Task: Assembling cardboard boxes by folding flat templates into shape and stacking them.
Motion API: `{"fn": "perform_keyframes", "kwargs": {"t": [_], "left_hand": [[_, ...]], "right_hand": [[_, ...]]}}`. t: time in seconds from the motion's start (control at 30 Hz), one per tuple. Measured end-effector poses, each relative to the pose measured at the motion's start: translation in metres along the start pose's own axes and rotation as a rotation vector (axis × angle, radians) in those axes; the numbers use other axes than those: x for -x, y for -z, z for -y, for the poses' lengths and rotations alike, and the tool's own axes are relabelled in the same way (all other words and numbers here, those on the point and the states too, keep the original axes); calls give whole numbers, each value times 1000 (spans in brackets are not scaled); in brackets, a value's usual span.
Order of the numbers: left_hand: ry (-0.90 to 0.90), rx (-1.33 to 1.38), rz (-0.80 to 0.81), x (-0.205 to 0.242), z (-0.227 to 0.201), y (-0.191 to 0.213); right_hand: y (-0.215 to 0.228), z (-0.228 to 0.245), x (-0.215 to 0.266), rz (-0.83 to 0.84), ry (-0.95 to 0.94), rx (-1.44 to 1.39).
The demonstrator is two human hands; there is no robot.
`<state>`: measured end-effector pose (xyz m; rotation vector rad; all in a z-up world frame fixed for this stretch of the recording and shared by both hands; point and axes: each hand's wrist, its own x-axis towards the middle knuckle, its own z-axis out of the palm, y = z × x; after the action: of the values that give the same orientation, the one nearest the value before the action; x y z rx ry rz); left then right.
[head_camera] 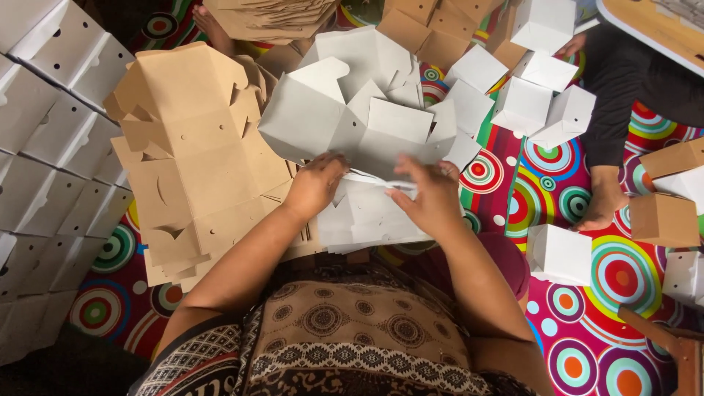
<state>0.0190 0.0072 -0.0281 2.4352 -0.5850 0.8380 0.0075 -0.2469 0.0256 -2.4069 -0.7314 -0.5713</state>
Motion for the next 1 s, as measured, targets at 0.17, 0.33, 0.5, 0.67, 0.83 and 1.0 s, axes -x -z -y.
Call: {"fn": "perform_keyframes", "kwargs": {"t": [0.17,0.33,0.5,0.67,0.83,1.0], "left_hand": [[85,382,-90,-18,11,9],[122,715,-291,-72,14,32],[-21,1087,-176,-124,16,46],[248,775,178,-93,98,5],[209,792,274,-65,143,-31],[512,1032,28,-82,139,-51]], "right_hand": [[-8,-17,18,-244,140,98],[10,12,31,-451,200,136],[-1,49,33,-406,169,36],[-58,41,55,288,245,41],[-88,32,65,617,218,64],[-93,43,71,601,281,-311]]}}
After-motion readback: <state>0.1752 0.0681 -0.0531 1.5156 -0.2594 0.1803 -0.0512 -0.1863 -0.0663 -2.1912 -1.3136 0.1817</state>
